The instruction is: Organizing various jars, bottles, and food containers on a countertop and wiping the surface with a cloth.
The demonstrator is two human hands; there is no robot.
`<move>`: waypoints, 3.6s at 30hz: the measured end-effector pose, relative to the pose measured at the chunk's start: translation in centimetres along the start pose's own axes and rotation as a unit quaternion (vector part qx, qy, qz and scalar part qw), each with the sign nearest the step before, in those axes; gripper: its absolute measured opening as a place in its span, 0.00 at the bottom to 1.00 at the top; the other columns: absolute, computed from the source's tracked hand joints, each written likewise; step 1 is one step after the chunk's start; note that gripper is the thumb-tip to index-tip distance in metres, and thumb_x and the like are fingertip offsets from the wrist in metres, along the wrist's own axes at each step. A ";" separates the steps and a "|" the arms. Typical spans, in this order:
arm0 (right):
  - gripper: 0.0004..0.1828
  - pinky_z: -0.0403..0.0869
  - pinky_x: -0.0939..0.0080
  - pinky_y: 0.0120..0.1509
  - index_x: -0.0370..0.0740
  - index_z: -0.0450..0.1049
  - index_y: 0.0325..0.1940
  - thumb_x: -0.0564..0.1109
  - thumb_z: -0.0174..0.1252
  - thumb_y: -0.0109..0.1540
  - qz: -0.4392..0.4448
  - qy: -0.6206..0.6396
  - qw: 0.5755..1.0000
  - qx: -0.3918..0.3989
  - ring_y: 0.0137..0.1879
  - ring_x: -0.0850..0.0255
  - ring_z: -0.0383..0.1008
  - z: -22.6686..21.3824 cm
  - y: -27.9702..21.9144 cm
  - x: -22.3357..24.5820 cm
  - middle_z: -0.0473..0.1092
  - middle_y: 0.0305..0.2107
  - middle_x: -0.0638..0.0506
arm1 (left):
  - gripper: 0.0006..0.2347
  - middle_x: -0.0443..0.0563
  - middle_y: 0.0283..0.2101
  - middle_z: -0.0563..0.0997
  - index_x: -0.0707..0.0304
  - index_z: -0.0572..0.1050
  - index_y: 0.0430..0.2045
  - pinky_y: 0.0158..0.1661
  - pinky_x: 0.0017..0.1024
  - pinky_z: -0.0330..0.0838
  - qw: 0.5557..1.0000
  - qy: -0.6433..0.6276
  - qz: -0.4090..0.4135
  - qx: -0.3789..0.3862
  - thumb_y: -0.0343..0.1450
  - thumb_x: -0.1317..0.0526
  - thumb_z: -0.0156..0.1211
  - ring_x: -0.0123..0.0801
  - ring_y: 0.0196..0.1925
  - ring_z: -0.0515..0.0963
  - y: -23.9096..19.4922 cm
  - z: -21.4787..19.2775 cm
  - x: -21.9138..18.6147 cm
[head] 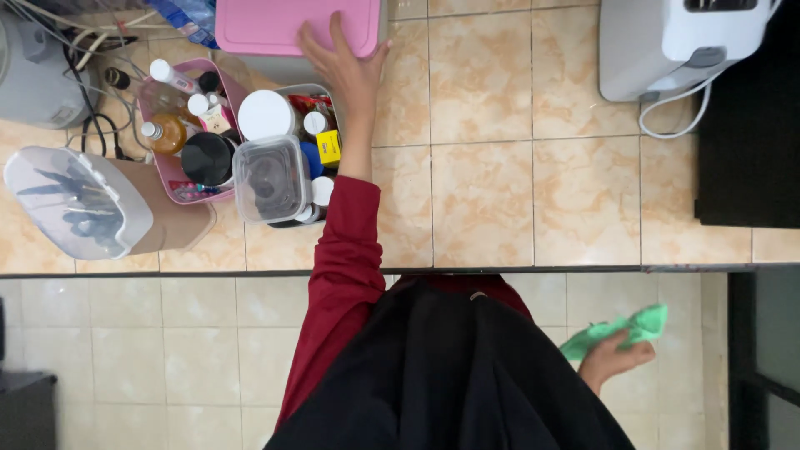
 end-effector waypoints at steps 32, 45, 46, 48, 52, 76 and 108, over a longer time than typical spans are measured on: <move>0.23 0.64 0.44 0.55 0.40 0.79 0.57 0.42 0.63 0.57 -0.325 -0.213 0.919 0.068 0.53 0.43 0.67 15.1 1.4 17.8 0.70 0.50 0.43 | 0.32 0.42 0.74 0.62 0.38 0.80 0.55 0.74 0.48 0.58 0.843 -0.339 0.330 0.256 0.52 0.58 0.81 0.54 0.78 0.54 -8.7 2.0 -18.7; 0.21 0.64 0.44 0.54 0.40 0.78 0.56 0.42 0.63 0.58 -0.326 -0.223 0.915 0.079 0.53 0.44 0.67 15.2 1.2 18.2 0.70 0.49 0.43 | 0.36 0.48 0.77 0.51 0.30 0.81 0.54 0.77 0.50 0.46 0.816 -0.362 0.307 0.329 0.48 0.62 0.86 0.54 0.80 0.41 -3.1 10.0 -20.2; 0.21 0.64 0.44 0.54 0.40 0.78 0.56 0.42 0.63 0.58 -0.326 -0.225 0.915 0.078 0.53 0.44 0.67 15.3 1.4 18.2 0.70 0.50 0.44 | 0.38 0.50 0.79 0.46 0.29 0.81 0.55 0.77 0.50 0.44 0.817 -0.358 0.296 0.341 0.47 0.63 0.87 0.55 0.81 0.38 -2.5 10.7 -20.3; 0.21 0.65 0.44 0.54 0.40 0.78 0.56 0.42 0.63 0.58 -0.334 -0.226 0.912 0.076 0.53 0.44 0.67 15.2 1.4 18.2 0.70 0.49 0.44 | 0.39 0.53 0.78 0.40 0.29 0.81 0.54 0.76 0.50 0.43 0.825 -0.359 0.284 0.331 0.45 0.63 0.87 0.57 0.79 0.36 -2.2 11.2 -20.5; 0.17 0.65 0.43 0.56 0.39 0.78 0.51 0.43 0.64 0.58 -0.344 -0.230 0.907 0.071 0.53 0.43 0.67 15.3 1.4 18.0 0.70 0.50 0.44 | 0.42 0.61 0.76 0.29 0.23 0.78 0.54 0.73 0.53 0.44 0.850 -0.344 0.264 0.299 0.42 0.62 0.87 0.65 0.77 0.30 -3.1 11.9 -20.8; 0.36 0.64 0.39 0.64 0.34 0.70 0.70 0.37 0.63 0.56 -0.462 -0.129 0.797 0.369 0.62 0.36 0.64 21.6 -3.5 21.8 0.65 0.58 0.30 | 0.48 0.58 0.78 0.37 0.40 0.24 0.71 0.45 0.50 0.76 0.688 -0.457 -0.523 -0.211 0.68 0.61 0.62 0.55 0.71 0.61 -24.1 -10.5 8.9; 0.34 0.37 0.26 0.81 0.34 0.61 0.77 0.45 0.53 0.67 -0.491 -0.170 0.767 0.377 0.82 0.33 0.38 30.9 -15.2 29.3 0.45 0.78 0.34 | 0.42 0.64 0.77 0.42 0.41 0.30 0.74 0.35 0.47 0.81 0.688 -0.551 -0.459 -0.109 0.70 0.78 0.46 0.57 0.59 0.76 -27.4 -24.8 7.1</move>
Point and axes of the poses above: each hand's wrist, its own y-axis towards the middle knuckle, its own z-axis out of the palm, x = y × z, the point moved 2 cm from there along y, towards the middle knuckle
